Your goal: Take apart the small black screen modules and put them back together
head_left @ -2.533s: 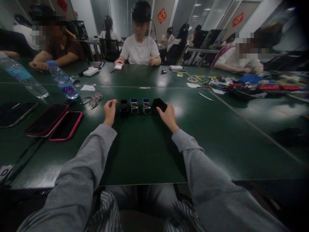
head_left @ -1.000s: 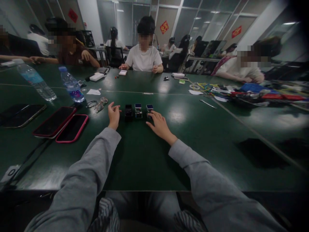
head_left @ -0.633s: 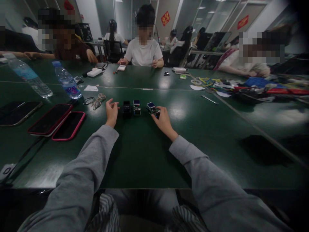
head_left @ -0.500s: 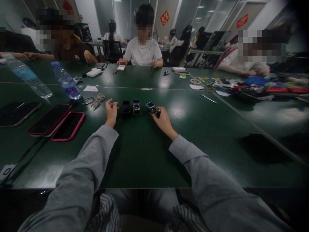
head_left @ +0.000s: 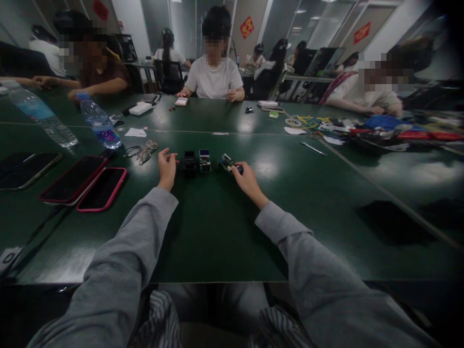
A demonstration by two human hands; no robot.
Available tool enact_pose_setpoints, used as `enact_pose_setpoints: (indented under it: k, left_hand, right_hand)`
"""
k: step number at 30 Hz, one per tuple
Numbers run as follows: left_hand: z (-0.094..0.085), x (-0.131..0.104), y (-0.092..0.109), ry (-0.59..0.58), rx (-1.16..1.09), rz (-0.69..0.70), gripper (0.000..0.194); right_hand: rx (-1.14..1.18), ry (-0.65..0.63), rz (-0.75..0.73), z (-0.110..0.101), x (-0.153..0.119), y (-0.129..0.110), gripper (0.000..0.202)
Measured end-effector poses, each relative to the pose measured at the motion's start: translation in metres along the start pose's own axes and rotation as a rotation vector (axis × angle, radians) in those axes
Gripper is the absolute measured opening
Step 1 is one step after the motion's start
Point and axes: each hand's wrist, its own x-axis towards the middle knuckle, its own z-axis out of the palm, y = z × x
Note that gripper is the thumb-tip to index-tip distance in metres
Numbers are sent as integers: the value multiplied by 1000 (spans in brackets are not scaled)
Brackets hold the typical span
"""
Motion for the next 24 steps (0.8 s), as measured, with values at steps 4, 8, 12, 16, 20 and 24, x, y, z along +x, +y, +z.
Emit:
enact_pose_setpoints:
  k: [4, 8, 12, 16, 20, 24]
  left_hand:
    - [0, 0, -1, -3, -13, 5, 31]
    - [0, 0, -1, -3, -13, 2, 31]
    - [0, 0, 0, 1, -1, -10, 30]
    - [0, -1, 1, -1, 0, -2, 29]
    - [1, -1, 1, -2, -16, 2, 29]
    - [1, -1, 0, -4, -15, 7, 31]
  right_hand:
    - [-18, 24, -6, 2, 3, 5, 31]
    - [-4, 47, -7, 3, 4, 8, 34]
    - [4, 99, -82, 3, -1, 6, 46]
    - [-18, 82, -153, 0, -3, 1, 43]
    - [101, 72, -110, -3, -1, -2, 38]
    - [134, 79, -3, -5, 1, 2, 44]
